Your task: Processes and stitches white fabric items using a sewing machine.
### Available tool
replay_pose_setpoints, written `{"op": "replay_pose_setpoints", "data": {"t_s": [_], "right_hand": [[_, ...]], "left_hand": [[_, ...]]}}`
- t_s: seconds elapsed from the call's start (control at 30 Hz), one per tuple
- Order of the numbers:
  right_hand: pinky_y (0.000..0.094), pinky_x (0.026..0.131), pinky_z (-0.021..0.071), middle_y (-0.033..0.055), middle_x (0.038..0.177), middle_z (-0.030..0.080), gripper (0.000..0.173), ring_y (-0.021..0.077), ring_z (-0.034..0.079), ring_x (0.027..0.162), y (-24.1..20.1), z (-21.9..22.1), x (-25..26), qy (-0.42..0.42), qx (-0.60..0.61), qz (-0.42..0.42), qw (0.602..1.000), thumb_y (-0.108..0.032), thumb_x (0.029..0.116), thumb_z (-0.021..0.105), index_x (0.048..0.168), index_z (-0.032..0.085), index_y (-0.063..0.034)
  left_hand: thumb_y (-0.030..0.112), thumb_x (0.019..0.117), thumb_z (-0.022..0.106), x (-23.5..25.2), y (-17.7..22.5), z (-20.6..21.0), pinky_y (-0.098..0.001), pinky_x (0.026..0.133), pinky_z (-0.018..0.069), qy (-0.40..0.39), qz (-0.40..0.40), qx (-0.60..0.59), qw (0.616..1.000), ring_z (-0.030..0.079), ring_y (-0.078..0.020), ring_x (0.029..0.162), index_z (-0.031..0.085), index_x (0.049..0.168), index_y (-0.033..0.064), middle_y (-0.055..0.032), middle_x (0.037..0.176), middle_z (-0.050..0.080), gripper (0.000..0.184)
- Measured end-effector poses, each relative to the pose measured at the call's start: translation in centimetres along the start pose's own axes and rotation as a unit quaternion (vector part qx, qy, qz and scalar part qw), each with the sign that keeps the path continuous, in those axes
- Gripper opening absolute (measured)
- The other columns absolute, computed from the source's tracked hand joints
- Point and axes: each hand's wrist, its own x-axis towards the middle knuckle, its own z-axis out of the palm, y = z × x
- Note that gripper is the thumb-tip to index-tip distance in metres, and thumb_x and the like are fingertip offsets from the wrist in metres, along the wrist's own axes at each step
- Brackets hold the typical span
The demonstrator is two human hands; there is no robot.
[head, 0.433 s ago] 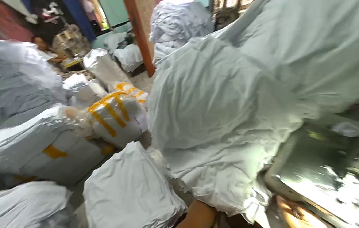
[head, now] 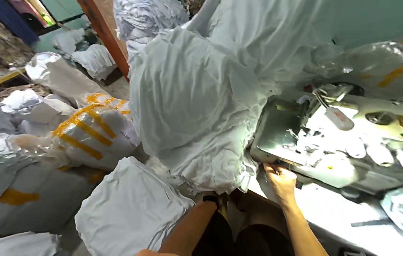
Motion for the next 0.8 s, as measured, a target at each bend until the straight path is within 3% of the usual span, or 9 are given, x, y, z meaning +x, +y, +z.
{"op": "replay_pose_setpoints", "data": {"t_s": [0.07, 0.1, 0.2, 0.27, 0.33, 0.43, 0.57, 0.67, 0.8], "right_hand": [[0.0181, 0.068, 0.0483, 0.0113, 0.071, 0.067, 0.026, -0.0002, 0.058, 0.066, 0.0, 0.1, 0.1, 0.002, 0.011, 0.009, 1.000, -0.012, 0.0924, 0.068, 0.079, 0.070, 0.0103], [0.0183, 0.068, 0.0485, 0.0109, 0.071, 0.067, 0.026, -0.0002, 0.058, 0.066, 0.1, 0.1, 0.2, 0.004, 0.012, 0.015, 1.000, -0.013, 0.0926, 0.068, 0.079, 0.070, 0.0100], [0.0193, 0.064, 0.0455, 0.0073, 0.067, 0.063, 0.030, -0.0004, 0.053, 0.063, 0.1, 0.0, 0.2, -0.003, 0.014, 0.033, 0.999, -0.016, 0.0941, 0.067, 0.077, 0.068, 0.0089], [0.0178, 0.063, 0.0442, 0.0037, 0.067, 0.061, 0.030, -0.0030, 0.051, 0.062, 0.0, 0.1, 0.4, -0.010, 0.023, 0.040, 0.999, -0.017, 0.0944, 0.067, 0.076, 0.067, 0.0067], [0.0175, 0.066, 0.0463, 0.0039, 0.069, 0.064, 0.027, -0.0036, 0.054, 0.065, 0.0, 0.1, 0.2, -0.010, 0.035, 0.041, 0.998, -0.016, 0.0934, 0.067, 0.078, 0.069, 0.0063], [0.0173, 0.065, 0.0443, 0.0028, 0.068, 0.061, 0.026, -0.0033, 0.051, 0.064, 0.3, 0.1, 0.2, -0.008, 0.036, 0.044, 0.998, -0.015, 0.0925, 0.067, 0.077, 0.068, 0.0053], [0.0180, 0.061, 0.0434, -0.0007, 0.064, 0.058, 0.026, -0.0032, 0.049, 0.060, 0.7, 0.4, 0.1, 0.000, 0.054, 0.049, 0.997, -0.015, 0.0913, 0.070, 0.073, 0.066, 0.0026], [0.0197, 0.061, 0.0425, -0.0008, 0.062, 0.056, 0.029, -0.0019, 0.048, 0.059, 0.7, 0.4, 0.0, -0.001, 0.041, 0.054, 0.998, -0.016, 0.0917, 0.070, 0.070, 0.065, 0.0019], [0.0142, 0.060, 0.0397, -0.0040, 0.062, 0.055, 0.028, -0.0068, 0.046, 0.059, 0.3, 0.4, 0.3, -0.002, 0.044, 0.044, 0.998, -0.016, 0.0930, 0.065, 0.071, 0.065, 0.0011]], "left_hand": [[0.051, 0.0965, 0.058, 3.8, -2.2, 3.8, -0.0591, 0.108, 0.0440, 0.052, 0.127, 0.133, 0.981, 0.057, -0.0385, 0.129, 0.065, 0.133, 0.0089, -0.0204, 0.136, 0.063, 0.056], [0.049, 0.0969, 0.057, 4.7, -3.2, 5.1, -0.0641, 0.107, 0.0411, 0.067, 0.190, 0.209, 0.957, 0.054, -0.0422, 0.132, 0.061, 0.138, 0.0122, -0.0205, 0.139, 0.060, 0.055], [0.034, 0.0985, 0.065, 2.2, -4.6, 6.1, -0.0793, 0.106, 0.0278, -0.050, 0.261, 0.260, 0.928, 0.023, -0.0588, 0.146, 0.047, 0.149, -0.0006, -0.0339, 0.160, 0.029, 0.064], [0.029, 0.0984, 0.068, -0.5, -5.3, 3.8, -0.0629, 0.110, 0.0385, -0.129, 0.355, 0.190, 0.906, 0.049, -0.0459, 0.135, 0.060, 0.137, -0.0032, -0.0298, 0.141, 0.055, 0.051], [0.017, 0.1000, 0.065, -2.6, -5.6, 1.4, -0.0469, 0.101, 0.0517, -0.152, 0.468, 0.029, 0.870, 0.069, -0.0322, 0.110, 0.067, 0.126, -0.0069, -0.0246, 0.118, 0.070, 0.035], [0.009, 0.0979, 0.062, -5.3, -3.8, -1.4, -0.0337, 0.084, 0.0596, 0.080, 0.577, -0.063, 0.811, 0.073, -0.0193, 0.090, 0.072, 0.110, -0.0049, -0.0155, 0.101, 0.074, 0.021], [0.012, 0.0943, 0.065, -5.4, -0.5, -4.4, -0.0364, 0.081, 0.0586, 0.352, 0.567, -0.047, 0.743, 0.071, -0.0258, 0.091, 0.071, 0.104, -0.0062, -0.0187, 0.100, 0.072, 0.022], [0.019, 0.0923, 0.070, -3.1, 0.8, -5.4, -0.0475, 0.082, 0.0583, 0.400, 0.501, -0.014, 0.767, 0.071, -0.0359, 0.095, 0.071, 0.105, -0.0074, -0.0229, 0.103, 0.071, 0.029], [0.005, 0.0969, 0.058, -5.0, -0.4, -8.0, -0.0184, 0.066, 0.0542, 0.370, 0.506, -0.198, 0.754, 0.063, -0.0023, 0.069, 0.068, 0.095, -0.0099, -0.0068, 0.079, 0.067, 0.018]]}}
